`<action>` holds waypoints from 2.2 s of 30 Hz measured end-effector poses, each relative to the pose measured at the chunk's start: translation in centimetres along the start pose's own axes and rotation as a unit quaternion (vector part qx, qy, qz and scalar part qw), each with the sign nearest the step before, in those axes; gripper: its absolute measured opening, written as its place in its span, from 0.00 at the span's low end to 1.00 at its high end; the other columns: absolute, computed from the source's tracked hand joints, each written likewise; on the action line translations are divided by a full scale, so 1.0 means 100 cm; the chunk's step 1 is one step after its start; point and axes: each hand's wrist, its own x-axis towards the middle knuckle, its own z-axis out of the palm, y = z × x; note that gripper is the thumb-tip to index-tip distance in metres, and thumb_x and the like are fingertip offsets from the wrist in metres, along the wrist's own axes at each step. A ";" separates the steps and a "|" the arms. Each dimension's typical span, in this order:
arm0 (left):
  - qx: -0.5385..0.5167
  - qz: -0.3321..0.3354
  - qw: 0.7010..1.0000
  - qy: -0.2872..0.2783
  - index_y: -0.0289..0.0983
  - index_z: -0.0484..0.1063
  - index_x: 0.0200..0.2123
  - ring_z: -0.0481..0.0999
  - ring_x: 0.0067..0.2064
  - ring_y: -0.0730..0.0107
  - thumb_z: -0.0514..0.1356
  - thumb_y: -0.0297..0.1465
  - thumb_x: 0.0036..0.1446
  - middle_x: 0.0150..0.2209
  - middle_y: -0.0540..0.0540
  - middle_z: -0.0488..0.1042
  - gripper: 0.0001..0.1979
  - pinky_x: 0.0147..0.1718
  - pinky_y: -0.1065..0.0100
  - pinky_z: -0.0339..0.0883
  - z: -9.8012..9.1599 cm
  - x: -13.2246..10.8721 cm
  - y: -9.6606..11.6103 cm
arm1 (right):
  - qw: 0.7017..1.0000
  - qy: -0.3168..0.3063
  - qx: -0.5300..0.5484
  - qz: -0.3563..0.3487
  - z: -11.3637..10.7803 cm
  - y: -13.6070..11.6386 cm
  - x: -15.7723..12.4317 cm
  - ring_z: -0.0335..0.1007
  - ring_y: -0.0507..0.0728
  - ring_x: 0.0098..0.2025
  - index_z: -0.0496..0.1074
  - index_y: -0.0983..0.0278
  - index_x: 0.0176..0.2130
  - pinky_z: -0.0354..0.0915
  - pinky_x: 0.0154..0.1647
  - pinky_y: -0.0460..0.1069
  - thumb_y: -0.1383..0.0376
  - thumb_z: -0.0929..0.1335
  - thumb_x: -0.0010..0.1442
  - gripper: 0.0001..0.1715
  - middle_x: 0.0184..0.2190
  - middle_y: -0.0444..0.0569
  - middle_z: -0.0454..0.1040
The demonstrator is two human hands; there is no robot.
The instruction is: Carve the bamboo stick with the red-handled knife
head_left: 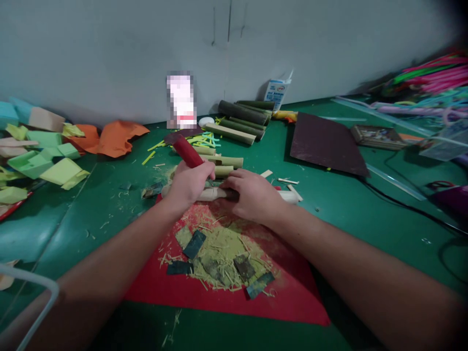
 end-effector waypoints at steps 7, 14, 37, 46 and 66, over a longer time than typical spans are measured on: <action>0.041 0.054 0.997 0.037 0.39 0.66 0.15 0.65 0.26 0.69 0.60 0.28 0.45 0.19 0.50 0.66 0.10 0.27 0.65 0.60 0.003 -0.004 0.003 | 1.000 0.007 -0.006 -0.003 0.000 0.001 0.000 0.69 0.59 0.41 0.78 0.66 0.38 0.59 0.39 0.51 0.66 0.69 0.54 0.10 0.36 0.52 0.78; 0.028 0.045 0.998 0.015 0.39 0.64 0.16 0.64 0.26 0.70 0.59 0.28 0.45 0.20 0.50 0.64 0.10 0.25 0.66 0.59 0.005 -0.008 0.006 | 1.000 0.006 0.001 -0.006 0.000 0.001 0.000 0.69 0.59 0.40 0.79 0.68 0.38 0.60 0.39 0.51 0.63 0.70 0.56 0.11 0.34 0.52 0.77; 0.098 0.047 0.993 0.035 0.39 0.65 0.18 0.65 0.27 0.68 0.62 0.37 0.52 0.21 0.50 0.66 0.14 0.28 0.64 0.59 0.005 -0.010 0.002 | 1.000 0.002 0.010 -0.016 -0.002 0.003 -0.001 0.69 0.60 0.41 0.80 0.68 0.39 0.61 0.42 0.51 0.66 0.70 0.54 0.13 0.36 0.55 0.78; 0.010 0.031 0.998 -0.046 0.38 0.63 0.12 0.62 0.23 0.72 0.58 0.30 0.45 0.17 0.50 0.61 0.13 0.22 0.68 0.55 0.002 -0.013 0.004 | 0.999 -0.007 0.037 -0.034 -0.002 0.011 0.004 0.70 0.57 0.38 0.81 0.66 0.40 0.61 0.39 0.50 0.59 0.70 0.61 0.14 0.36 0.53 0.78; 0.092 0.102 0.990 0.046 0.40 0.65 0.18 0.68 0.28 0.68 0.62 0.37 0.54 0.21 0.50 0.67 0.16 0.26 0.66 0.65 0.002 -0.009 -0.002 | 0.999 0.024 -0.025 -0.042 -0.001 0.006 0.002 0.70 0.61 0.40 0.78 0.67 0.41 0.59 0.38 0.52 0.62 0.72 0.51 0.17 0.37 0.53 0.78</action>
